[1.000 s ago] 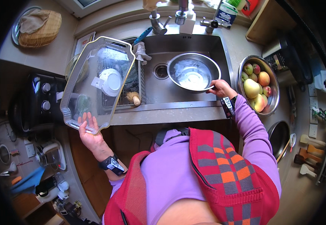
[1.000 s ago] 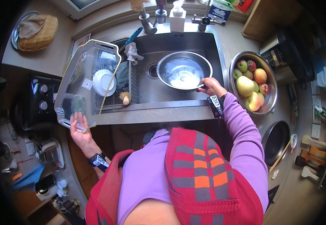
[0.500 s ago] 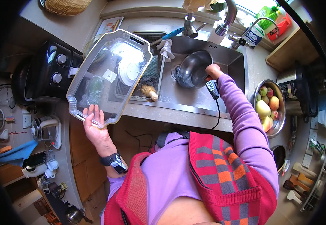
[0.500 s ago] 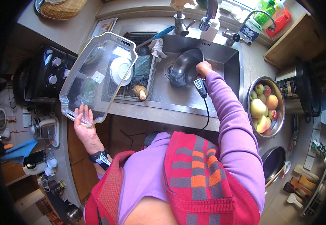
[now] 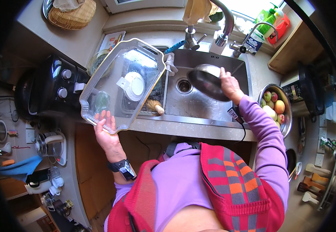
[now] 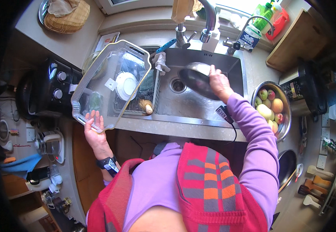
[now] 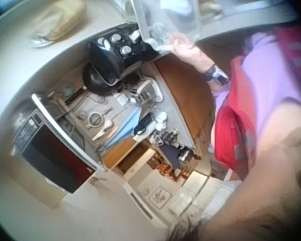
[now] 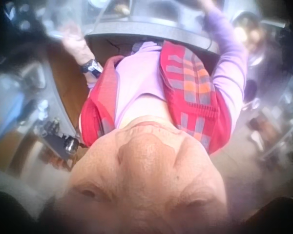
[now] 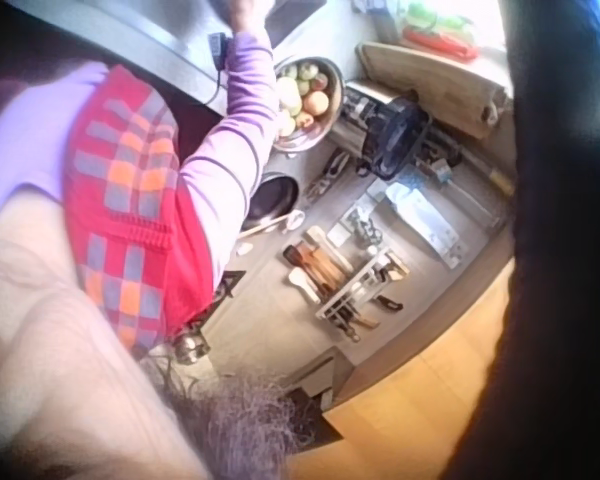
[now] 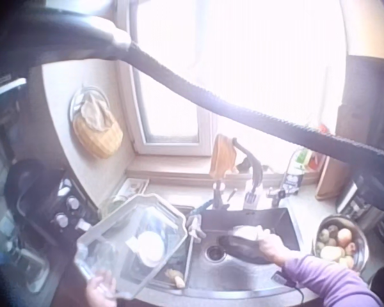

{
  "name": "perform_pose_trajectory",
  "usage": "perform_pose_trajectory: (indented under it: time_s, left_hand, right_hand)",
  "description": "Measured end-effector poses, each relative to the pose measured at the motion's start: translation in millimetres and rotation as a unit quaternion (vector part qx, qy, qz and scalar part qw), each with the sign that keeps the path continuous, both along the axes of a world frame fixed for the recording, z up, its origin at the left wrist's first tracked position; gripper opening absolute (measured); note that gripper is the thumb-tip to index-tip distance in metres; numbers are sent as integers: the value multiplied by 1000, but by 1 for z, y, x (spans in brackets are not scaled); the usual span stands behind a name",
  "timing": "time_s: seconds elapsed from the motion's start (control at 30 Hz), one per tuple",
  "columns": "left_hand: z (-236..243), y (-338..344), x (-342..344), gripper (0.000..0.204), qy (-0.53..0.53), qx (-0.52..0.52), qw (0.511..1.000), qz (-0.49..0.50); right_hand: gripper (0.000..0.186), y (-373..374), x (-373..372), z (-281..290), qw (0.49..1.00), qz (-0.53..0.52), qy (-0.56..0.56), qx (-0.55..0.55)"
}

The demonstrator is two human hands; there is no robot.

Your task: The person carries a container of small red fruits to a table, then returns to the kitchen to wash a plastic lid and a bowl of apples and pears in the sink. They scrub the lid with a sponge and rinse the fruits under running water.

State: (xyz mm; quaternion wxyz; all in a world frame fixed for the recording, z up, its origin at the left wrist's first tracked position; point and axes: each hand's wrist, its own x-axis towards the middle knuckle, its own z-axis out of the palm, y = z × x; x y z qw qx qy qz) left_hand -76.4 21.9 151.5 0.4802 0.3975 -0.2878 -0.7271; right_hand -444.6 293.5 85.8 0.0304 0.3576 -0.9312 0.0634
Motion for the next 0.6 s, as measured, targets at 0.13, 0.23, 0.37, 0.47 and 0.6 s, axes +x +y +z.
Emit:
perform_pose_trajectory:
  time_s: [0.13, 0.23, 0.37, 0.47, 0.6]
  left_hand:
    - [-3, -1, 3, 52, 5, 8, 1000, -13]
    - [-4, -3, 9, 54, -2, 15, 1000, -22]
    - [-5, -6, 23, 51, 22, 34, 999, -15]
    - [-3, -8, 35, 50, 46, 29, 998, -9]
    - [4, -8, 55, 45, 92, 30, 995, 4]
  right_hand:
    - [20, 10, -2, 9, 997, -48, -18, 62]
    - [27, 17, -6, 22, 989, -129, -53, -48]
    - [18, 22, -8, 44, 831, -212, -461, -226]
    - [15, 1, -2, 45, 790, -148, -533, -264]
    - [10, -65, -4, 27, 845, 76, -478, -229]
